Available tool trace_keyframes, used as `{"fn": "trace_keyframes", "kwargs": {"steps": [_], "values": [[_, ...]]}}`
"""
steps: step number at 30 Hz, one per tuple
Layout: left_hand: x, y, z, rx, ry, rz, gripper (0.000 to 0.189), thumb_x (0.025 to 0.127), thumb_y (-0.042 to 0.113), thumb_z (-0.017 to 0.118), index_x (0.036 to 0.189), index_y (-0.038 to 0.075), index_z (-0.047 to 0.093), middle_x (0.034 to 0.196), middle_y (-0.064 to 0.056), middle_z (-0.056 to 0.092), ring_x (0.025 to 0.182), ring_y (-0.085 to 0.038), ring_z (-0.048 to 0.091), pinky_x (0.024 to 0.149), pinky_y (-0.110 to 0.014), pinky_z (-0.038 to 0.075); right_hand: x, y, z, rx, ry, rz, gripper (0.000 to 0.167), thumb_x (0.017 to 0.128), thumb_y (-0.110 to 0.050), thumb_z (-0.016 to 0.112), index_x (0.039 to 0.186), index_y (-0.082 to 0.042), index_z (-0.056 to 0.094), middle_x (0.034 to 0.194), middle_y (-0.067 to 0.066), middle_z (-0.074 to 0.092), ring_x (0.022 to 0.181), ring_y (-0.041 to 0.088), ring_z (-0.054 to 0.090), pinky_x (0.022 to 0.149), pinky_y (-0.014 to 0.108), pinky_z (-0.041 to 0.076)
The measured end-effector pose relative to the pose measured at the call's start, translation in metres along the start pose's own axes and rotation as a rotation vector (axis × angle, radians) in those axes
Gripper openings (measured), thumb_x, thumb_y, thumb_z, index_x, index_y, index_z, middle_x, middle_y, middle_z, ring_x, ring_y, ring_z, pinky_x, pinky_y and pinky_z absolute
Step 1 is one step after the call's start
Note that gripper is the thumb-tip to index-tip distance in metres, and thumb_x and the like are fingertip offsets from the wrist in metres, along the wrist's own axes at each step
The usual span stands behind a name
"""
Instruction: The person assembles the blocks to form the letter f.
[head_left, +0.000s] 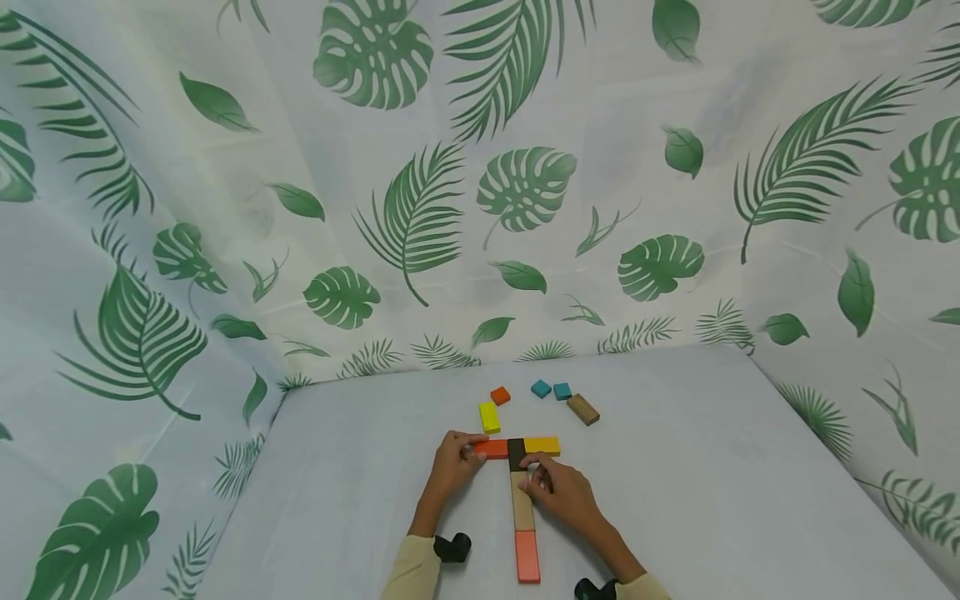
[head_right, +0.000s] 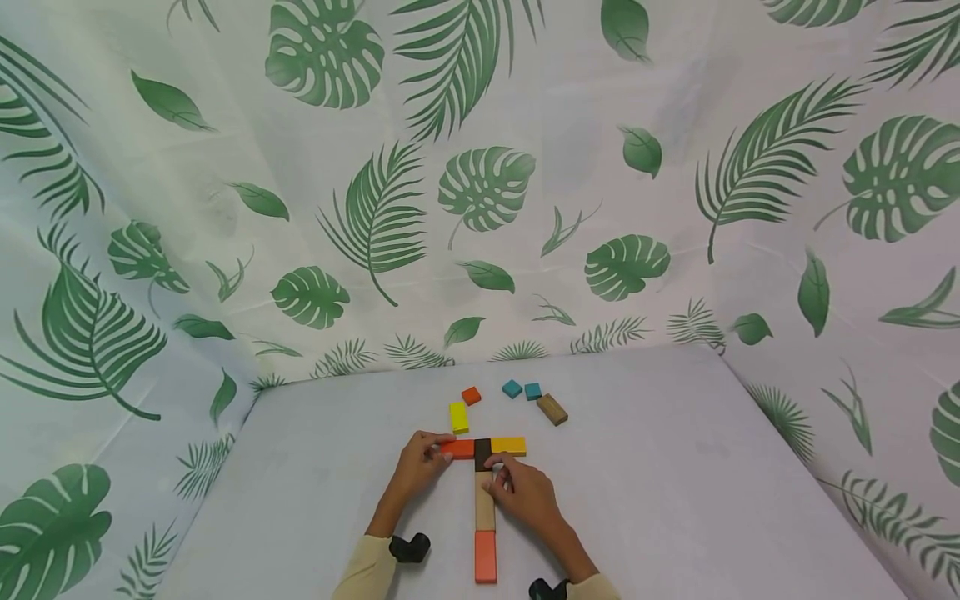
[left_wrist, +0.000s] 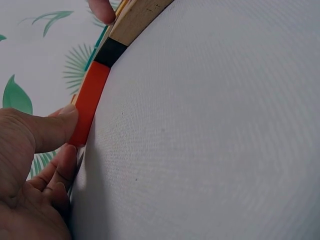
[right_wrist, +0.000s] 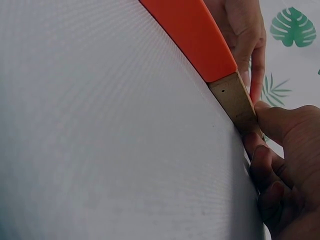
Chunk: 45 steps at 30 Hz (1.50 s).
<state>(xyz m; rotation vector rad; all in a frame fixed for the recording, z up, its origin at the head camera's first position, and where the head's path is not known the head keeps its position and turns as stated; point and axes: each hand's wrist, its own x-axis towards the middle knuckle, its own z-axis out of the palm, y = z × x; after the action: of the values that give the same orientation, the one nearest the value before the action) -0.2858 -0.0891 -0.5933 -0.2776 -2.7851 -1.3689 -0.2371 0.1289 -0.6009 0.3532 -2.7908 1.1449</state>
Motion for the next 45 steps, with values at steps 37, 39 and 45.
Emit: {"fn": "trace_keyframes", "kwargs": {"steps": [37, 39, 45], "values": [[0.0005, -0.0012, -0.0033, -0.045, 0.008, -0.011, 0.029, 0.089, 0.020, 0.071, 0.116, 0.010, 0.071, 0.101, -0.008, 0.056, 0.078, -0.012, 0.046, 0.065, -0.021, 0.039, 0.0004, -0.0031, -0.0030, 0.009, -0.012, -0.006, 0.024, 0.087, -0.033, 0.073, 0.106, -0.022, 0.065, 0.069, -0.015, 0.051, 0.059, -0.001, 0.041, 0.054, 0.018, 0.035], [-0.0007, -0.0010, -0.0031, -0.047, 0.009, -0.012, 0.029, 0.089, 0.020, 0.071, 0.117, 0.010, 0.070, 0.101, -0.008, 0.057, 0.079, -0.012, 0.046, 0.066, -0.021, 0.039, 0.0000, -0.0026, -0.0027, 0.005, -0.009, -0.008, 0.024, 0.087, -0.034, 0.073, 0.106, -0.022, 0.065, 0.069, -0.015, 0.051, 0.058, -0.001, 0.041, 0.054, 0.018, 0.035], [-0.0037, -0.0003, -0.0039, -0.057, 0.027, 0.007, 0.027, 0.090, 0.017, 0.069, 0.116, 0.008, 0.070, 0.101, -0.008, 0.060, 0.079, -0.011, 0.048, 0.067, -0.021, 0.040, -0.0002, 0.0004, -0.0010, -0.003, -0.006, -0.011, 0.023, 0.087, -0.034, 0.073, 0.105, -0.023, 0.065, 0.069, -0.016, 0.051, 0.057, -0.002, 0.041, 0.053, 0.018, 0.035]]}}
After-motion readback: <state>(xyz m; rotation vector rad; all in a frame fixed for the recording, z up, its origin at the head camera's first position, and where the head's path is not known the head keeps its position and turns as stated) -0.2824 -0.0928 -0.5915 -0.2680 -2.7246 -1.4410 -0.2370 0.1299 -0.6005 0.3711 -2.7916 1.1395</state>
